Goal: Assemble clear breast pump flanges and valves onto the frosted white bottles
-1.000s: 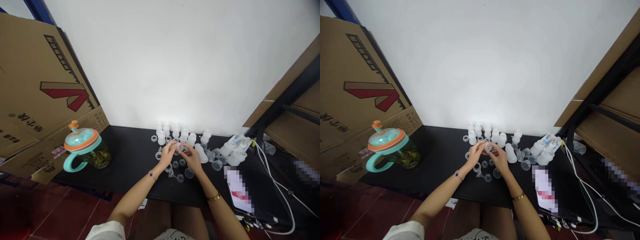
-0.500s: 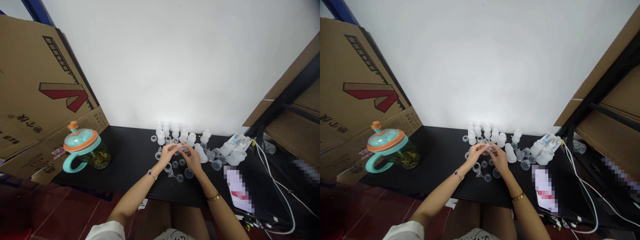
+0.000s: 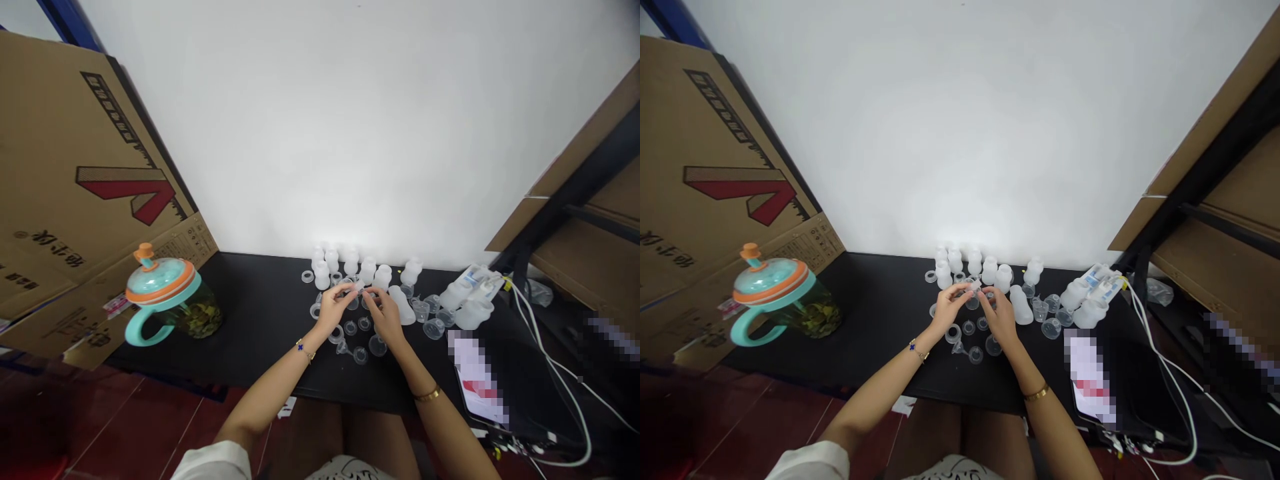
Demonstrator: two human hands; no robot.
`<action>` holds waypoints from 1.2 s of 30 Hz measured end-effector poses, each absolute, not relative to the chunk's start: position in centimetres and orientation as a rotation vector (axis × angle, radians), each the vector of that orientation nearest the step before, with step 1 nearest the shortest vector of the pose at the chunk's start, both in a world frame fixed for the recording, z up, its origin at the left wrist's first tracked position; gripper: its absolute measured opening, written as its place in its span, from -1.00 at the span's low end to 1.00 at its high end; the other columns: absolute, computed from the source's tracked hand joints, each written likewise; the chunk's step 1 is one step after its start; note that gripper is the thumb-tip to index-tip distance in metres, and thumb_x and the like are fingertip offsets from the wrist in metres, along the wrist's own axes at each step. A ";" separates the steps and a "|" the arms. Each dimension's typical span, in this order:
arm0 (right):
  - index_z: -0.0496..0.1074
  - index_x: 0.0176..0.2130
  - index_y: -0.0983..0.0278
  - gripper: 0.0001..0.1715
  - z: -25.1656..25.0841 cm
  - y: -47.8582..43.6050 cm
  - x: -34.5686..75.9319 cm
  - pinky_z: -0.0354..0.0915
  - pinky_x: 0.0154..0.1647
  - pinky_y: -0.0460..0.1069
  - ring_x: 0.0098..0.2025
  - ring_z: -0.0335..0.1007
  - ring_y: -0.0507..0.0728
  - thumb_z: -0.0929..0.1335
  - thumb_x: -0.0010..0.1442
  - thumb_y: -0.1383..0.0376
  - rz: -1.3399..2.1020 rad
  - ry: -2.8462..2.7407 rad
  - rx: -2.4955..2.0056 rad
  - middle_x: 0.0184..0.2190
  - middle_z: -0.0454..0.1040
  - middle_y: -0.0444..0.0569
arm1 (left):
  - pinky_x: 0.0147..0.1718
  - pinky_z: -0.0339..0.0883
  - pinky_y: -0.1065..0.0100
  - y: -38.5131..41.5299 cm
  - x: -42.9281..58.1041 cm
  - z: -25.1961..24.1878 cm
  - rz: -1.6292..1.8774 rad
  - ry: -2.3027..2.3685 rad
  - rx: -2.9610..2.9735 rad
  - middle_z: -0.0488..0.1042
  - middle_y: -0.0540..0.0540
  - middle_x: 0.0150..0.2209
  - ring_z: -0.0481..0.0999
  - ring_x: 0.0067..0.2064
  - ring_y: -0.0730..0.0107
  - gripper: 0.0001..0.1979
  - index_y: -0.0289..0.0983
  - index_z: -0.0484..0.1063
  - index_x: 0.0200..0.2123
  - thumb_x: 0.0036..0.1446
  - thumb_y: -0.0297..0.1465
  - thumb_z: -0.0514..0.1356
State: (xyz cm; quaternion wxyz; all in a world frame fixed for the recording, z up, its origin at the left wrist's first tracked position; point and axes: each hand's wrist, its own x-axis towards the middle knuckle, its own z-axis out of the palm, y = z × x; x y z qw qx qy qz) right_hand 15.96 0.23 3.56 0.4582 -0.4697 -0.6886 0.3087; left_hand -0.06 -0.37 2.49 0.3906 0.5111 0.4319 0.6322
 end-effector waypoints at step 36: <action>0.44 -0.32 0.18 -0.50 2.7 0.8 15.9 0.30 -0.52 -0.01 -0.49 0.41 0.14 0.22 0.32 -0.12 1.010 -1.714 -1.022 -0.48 0.51 -0.06 | -0.23 0.50 0.26 -0.5 0.3 2.7 1.563 1.159 1.339 0.63 -0.17 -0.24 0.61 -0.18 0.17 -0.72 -0.30 0.56 -0.25 0.08 -0.21 0.34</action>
